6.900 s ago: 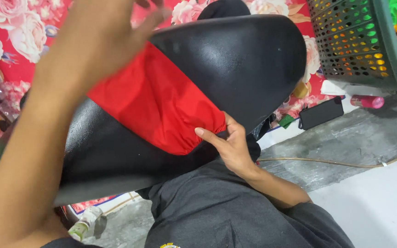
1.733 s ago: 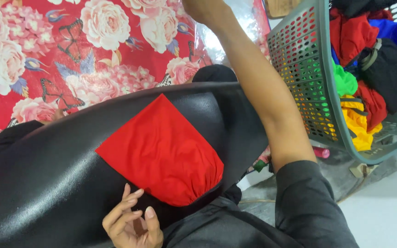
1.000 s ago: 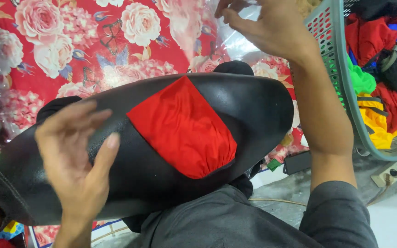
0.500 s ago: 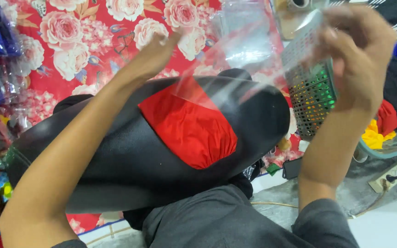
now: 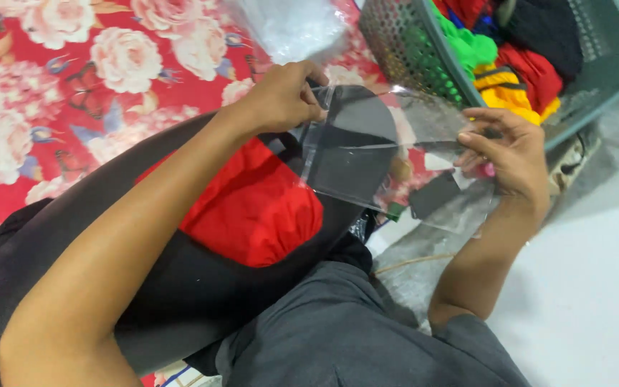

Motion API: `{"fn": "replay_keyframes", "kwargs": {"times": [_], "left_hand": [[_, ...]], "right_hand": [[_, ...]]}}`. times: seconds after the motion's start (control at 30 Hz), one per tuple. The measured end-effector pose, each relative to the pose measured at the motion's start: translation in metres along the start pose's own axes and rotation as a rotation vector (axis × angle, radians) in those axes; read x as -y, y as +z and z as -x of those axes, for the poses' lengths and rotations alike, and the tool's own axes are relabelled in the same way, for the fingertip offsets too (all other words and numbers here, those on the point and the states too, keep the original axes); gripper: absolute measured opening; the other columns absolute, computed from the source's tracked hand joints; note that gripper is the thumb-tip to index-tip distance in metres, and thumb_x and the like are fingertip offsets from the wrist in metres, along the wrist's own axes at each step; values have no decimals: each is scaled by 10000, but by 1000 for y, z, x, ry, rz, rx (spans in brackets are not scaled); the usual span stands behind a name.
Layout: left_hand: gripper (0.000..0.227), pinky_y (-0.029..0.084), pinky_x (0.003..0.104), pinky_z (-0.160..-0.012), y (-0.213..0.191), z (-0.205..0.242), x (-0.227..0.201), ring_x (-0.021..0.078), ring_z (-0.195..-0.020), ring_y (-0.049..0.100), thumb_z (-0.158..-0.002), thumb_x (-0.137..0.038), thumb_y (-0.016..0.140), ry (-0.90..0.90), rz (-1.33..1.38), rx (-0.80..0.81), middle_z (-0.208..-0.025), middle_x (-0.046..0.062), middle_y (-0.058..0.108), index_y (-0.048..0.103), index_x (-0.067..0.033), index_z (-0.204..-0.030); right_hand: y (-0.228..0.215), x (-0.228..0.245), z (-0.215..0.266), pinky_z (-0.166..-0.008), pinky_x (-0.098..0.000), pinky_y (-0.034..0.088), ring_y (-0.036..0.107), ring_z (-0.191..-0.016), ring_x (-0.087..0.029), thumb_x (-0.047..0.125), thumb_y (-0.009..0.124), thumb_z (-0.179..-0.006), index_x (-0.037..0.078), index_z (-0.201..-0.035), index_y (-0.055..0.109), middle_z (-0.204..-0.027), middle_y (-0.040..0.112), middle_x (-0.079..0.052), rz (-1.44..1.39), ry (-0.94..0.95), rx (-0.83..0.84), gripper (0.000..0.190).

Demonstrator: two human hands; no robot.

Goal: The person folds a red cloth item, places it inside a clear plastic bag, and smooths the bag down by hand.

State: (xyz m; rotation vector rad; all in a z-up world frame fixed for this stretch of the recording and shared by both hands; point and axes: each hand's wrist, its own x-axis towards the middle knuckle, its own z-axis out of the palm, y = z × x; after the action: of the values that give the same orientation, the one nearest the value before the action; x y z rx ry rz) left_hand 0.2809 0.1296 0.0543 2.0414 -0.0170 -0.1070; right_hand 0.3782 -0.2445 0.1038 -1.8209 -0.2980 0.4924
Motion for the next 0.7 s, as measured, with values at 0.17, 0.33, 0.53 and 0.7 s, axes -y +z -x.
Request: {"fn": "replay_keyframes", "kwargs": {"times": [0.17,0.33,0.53,0.7], "left_hand": [[615,554,296,-626,32,-51,12,179,-649,714,-786,-150,837,-52,-36,55,-745,52,742,556,63,-1290],[726,538,266,-521,72,-111,14,147,-578,681,-808,-135,884,-107,110,96,-744,72,710,482,96,-1366],[172,552,299,-577,109,-171,36,179,-547,680,-718,-53,664,83,-127,28,-653,43,731,771,-13,-847],[478,432,816,-851,150,-175,5,487,-1083,558,-705,-29,718,169,-777,-19,-1197,198,572,609,-27,-1171]], "right_hand": [[-19,-33,9,-529,-161,546,654,-601,-117,24,723,-907,-8,-1252,658,-1019,724,-100,-69,38,-63,353],[-29,-53,10,-520,-151,536,656,-599,-111,7,708,-933,-9,-1217,676,-1001,744,-113,-153,58,-107,286],[-39,-74,24,-560,-190,568,658,-619,-113,56,762,-887,-10,-1218,673,-972,752,-99,-141,105,-308,349],[-34,-65,47,-655,-221,566,625,-765,-123,22,688,-952,2,-1195,710,-982,720,-103,47,55,-365,244]]}}
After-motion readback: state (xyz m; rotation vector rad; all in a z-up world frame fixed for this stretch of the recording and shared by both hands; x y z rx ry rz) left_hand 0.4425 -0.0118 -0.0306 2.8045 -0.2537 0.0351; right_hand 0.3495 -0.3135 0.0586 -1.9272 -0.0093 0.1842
